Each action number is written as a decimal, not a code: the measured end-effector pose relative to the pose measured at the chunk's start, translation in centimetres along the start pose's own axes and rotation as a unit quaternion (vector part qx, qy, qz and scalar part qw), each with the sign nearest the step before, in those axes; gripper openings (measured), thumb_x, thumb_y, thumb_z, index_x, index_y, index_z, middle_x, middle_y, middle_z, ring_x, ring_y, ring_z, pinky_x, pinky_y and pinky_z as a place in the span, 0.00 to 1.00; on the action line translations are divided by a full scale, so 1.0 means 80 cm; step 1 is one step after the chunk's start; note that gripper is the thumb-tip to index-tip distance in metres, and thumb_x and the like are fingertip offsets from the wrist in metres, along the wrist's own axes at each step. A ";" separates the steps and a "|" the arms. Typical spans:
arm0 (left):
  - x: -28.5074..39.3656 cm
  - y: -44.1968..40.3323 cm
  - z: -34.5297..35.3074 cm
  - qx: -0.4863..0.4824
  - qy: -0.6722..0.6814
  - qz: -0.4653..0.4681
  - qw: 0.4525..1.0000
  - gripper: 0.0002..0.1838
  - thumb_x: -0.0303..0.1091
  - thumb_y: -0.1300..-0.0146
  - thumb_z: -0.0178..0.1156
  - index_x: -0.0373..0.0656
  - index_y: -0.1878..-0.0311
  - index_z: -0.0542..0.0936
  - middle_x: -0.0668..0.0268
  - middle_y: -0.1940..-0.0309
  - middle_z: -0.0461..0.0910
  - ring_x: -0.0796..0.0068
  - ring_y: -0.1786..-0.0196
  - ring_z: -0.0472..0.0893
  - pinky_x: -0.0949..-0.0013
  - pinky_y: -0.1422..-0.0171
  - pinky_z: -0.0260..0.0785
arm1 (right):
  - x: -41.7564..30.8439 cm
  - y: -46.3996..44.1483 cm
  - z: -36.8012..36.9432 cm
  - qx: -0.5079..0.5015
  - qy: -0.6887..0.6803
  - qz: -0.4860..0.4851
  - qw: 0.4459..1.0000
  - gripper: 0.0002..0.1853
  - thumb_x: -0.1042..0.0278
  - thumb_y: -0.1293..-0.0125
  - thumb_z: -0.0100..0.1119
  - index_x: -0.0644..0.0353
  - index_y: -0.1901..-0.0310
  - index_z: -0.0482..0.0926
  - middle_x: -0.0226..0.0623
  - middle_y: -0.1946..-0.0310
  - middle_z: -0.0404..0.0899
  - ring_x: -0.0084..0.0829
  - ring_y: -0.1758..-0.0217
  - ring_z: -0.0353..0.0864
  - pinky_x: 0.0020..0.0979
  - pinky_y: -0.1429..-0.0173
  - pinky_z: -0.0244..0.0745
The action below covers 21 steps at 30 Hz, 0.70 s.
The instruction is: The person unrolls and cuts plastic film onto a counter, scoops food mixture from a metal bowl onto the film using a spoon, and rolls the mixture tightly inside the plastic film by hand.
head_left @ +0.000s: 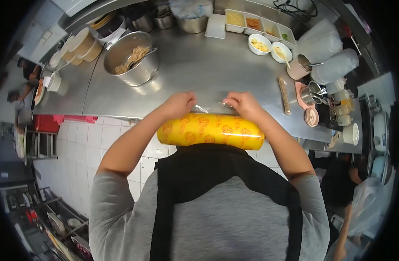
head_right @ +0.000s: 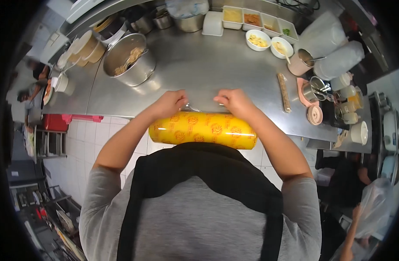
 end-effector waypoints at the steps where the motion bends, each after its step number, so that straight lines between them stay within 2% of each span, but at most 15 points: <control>1: -0.007 -0.007 0.000 -0.045 0.041 -0.010 0.998 0.10 0.39 0.32 0.56 0.41 0.60 0.78 0.62 0.75 0.79 0.68 0.71 0.78 0.63 0.64 0.70 | 0.013 -0.003 0.003 -0.008 -0.038 0.033 0.999 0.16 0.52 0.32 0.60 0.58 0.68 0.80 0.37 0.79 0.76 0.36 0.76 0.71 0.35 0.67 0.68; 5: -0.040 -0.020 0.001 -0.080 0.161 -0.072 0.981 0.10 0.40 0.31 0.57 0.42 0.60 0.80 0.69 0.75 0.78 0.78 0.71 0.75 0.70 0.65 0.68 | 0.033 -0.006 0.006 -0.082 -0.150 0.160 0.972 0.18 0.53 0.29 0.56 0.60 0.70 0.81 0.28 0.82 0.68 0.22 0.76 0.63 0.28 0.68 0.63; 7: -0.039 -0.017 -0.005 -0.116 0.237 -0.075 0.962 0.09 0.38 0.32 0.59 0.42 0.60 0.81 0.71 0.74 0.78 0.80 0.71 0.75 0.73 0.65 0.67 | 0.030 -0.004 0.005 -0.087 -0.186 0.157 0.966 0.19 0.52 0.29 0.55 0.59 0.69 0.82 0.26 0.82 0.67 0.21 0.76 0.63 0.28 0.69 0.62; 10: -0.013 0.004 -0.007 -0.152 0.083 -0.029 0.984 0.09 0.38 0.35 0.63 0.42 0.63 0.81 0.70 0.74 0.79 0.81 0.71 0.75 0.73 0.64 0.68 | 0.039 -0.008 0.008 -0.074 -0.182 0.130 0.972 0.19 0.51 0.29 0.55 0.59 0.70 0.82 0.25 0.82 0.66 0.21 0.76 0.63 0.28 0.69 0.61; 13: -0.018 0.012 -0.026 -0.124 0.012 -0.049 0.991 0.12 0.40 0.39 0.67 0.40 0.65 0.81 0.68 0.75 0.79 0.79 0.71 0.76 0.72 0.64 0.69 | 0.039 -0.011 0.007 -0.053 -0.142 0.110 0.982 0.19 0.51 0.29 0.56 0.59 0.71 0.81 0.26 0.83 0.65 0.21 0.76 0.63 0.29 0.69 0.61; 16: -0.027 0.008 -0.025 -0.027 -0.084 0.015 0.996 0.14 0.42 0.41 0.68 0.40 0.66 0.81 0.66 0.77 0.79 0.75 0.72 0.77 0.70 0.65 0.70 | 0.030 -0.009 0.001 -0.048 -0.125 0.116 0.984 0.20 0.51 0.30 0.57 0.59 0.71 0.80 0.27 0.83 0.66 0.22 0.77 0.63 0.29 0.69 0.61; 19: -0.015 0.015 -0.028 -0.046 0.011 -0.008 0.999 0.13 0.41 0.41 0.67 0.41 0.67 0.79 0.62 0.77 0.79 0.69 0.73 0.78 0.66 0.65 0.70 | 0.037 -0.010 0.005 -0.042 -0.129 0.115 0.984 0.20 0.50 0.31 0.57 0.59 0.72 0.80 0.28 0.83 0.66 0.23 0.77 0.63 0.30 0.70 0.61; 21: -0.014 0.021 -0.034 -0.084 -0.065 -0.011 0.994 0.12 0.40 0.39 0.66 0.41 0.67 0.78 0.62 0.78 0.79 0.67 0.73 0.78 0.65 0.65 0.69 | 0.037 -0.011 0.005 -0.043 -0.131 0.117 0.984 0.20 0.49 0.32 0.59 0.59 0.72 0.80 0.27 0.83 0.67 0.22 0.77 0.63 0.30 0.70 0.61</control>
Point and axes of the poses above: each hand's wrist, its own y-axis away from the middle knuckle, its own z-axis out of the palm, x = y × z, the point moved 5 cm from there along -y, towards the middle knuckle
